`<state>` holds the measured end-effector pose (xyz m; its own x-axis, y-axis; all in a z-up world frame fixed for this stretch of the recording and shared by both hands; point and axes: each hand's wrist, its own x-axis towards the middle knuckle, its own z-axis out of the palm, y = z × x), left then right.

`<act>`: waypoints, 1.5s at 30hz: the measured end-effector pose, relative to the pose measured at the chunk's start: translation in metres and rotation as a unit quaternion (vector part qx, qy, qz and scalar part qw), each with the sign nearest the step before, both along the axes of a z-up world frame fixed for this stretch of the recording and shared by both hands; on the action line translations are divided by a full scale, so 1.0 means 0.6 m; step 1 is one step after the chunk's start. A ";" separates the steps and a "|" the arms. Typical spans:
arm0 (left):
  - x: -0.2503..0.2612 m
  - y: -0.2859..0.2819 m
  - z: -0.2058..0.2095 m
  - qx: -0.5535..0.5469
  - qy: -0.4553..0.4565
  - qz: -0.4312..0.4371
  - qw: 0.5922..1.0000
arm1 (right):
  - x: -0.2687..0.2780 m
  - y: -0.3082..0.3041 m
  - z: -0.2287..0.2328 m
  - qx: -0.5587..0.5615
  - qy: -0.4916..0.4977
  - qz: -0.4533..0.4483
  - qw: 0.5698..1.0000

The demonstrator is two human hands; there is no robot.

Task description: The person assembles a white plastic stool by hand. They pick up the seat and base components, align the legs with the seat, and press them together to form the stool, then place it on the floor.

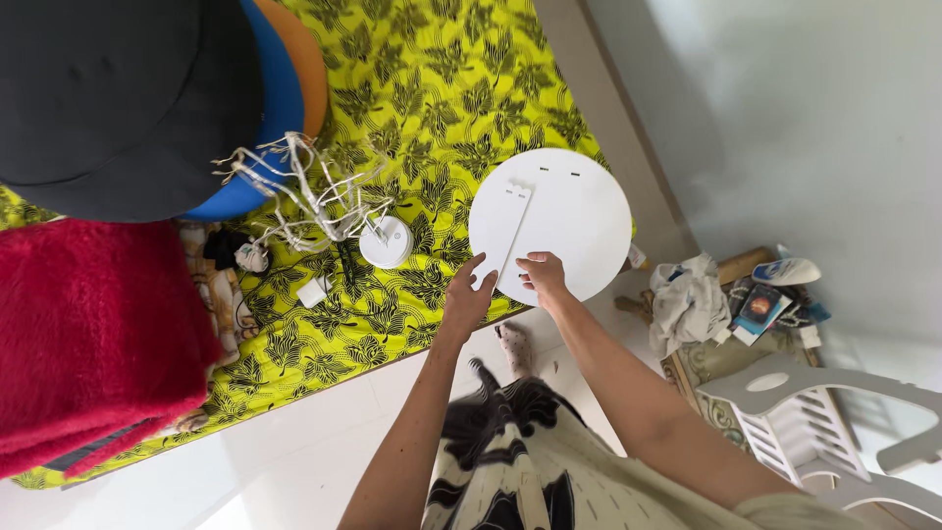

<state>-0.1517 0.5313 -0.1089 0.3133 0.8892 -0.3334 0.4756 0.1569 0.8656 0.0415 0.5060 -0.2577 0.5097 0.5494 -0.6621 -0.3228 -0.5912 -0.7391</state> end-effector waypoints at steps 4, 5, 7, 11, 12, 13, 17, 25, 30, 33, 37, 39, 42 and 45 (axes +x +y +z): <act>0.010 0.034 -0.023 -0.038 -0.010 0.030 0.999 | -0.020 0.045 -0.041 -0.106 -0.067 0.012 0.992; 0.012 0.041 -0.027 -0.039 -0.005 0.033 0.999 | -0.024 0.053 -0.049 -0.136 -0.090 0.019 0.986; 0.016 0.054 -0.034 -0.039 0.004 0.042 0.998 | -0.034 0.076 -0.062 -0.114 -0.161 0.038 0.980; 0.026 0.071 -0.044 -0.041 0.032 0.055 0.997 | -0.057 0.135 -0.033 -0.188 -0.154 0.022 0.970; 0.028 0.072 -0.049 -0.047 0.037 0.060 0.996 | -0.063 0.148 -0.016 -0.207 -0.155 0.019 0.966; 0.030 0.073 -0.053 -0.054 0.043 0.065 0.995 | -0.068 0.163 0.002 -0.227 -0.157 0.016 0.961; 0.048 0.095 -0.069 -0.029 0.014 0.059 0.998 | -0.079 0.205 0.050 -0.270 -0.143 0.036 0.952; 0.074 0.123 -0.073 -0.031 0.012 0.061 0.998 | -0.087 0.221 -0.034 -0.303 -0.207 0.039 0.930; 0.072 0.116 -0.093 0.004 0.002 0.061 0.998 | -0.078 0.217 -0.046 -0.280 -0.240 0.057 0.928; 0.067 0.112 -0.095 0.007 0.007 0.066 0.998 | -0.063 0.199 -0.031 -0.203 -0.255 0.067 0.943; 0.058 0.110 -0.079 0.019 0.006 0.060 0.998 | 0.021 0.150 0.004 0.021 -0.026 0.072 0.997; 0.053 0.105 -0.063 0.004 0.002 0.057 0.998 | 0.067 0.114 0.037 0.139 0.181 0.079 0.970; 0.048 0.102 -0.032 -0.009 -0.042 0.057 0.997 | 0.089 0.069 0.116 0.245 0.383 0.082 0.887; 0.043 0.086 0.012 -0.048 -0.140 0.064 0.987 | 0.084 0.020 0.238 0.239 0.382 0.085 0.889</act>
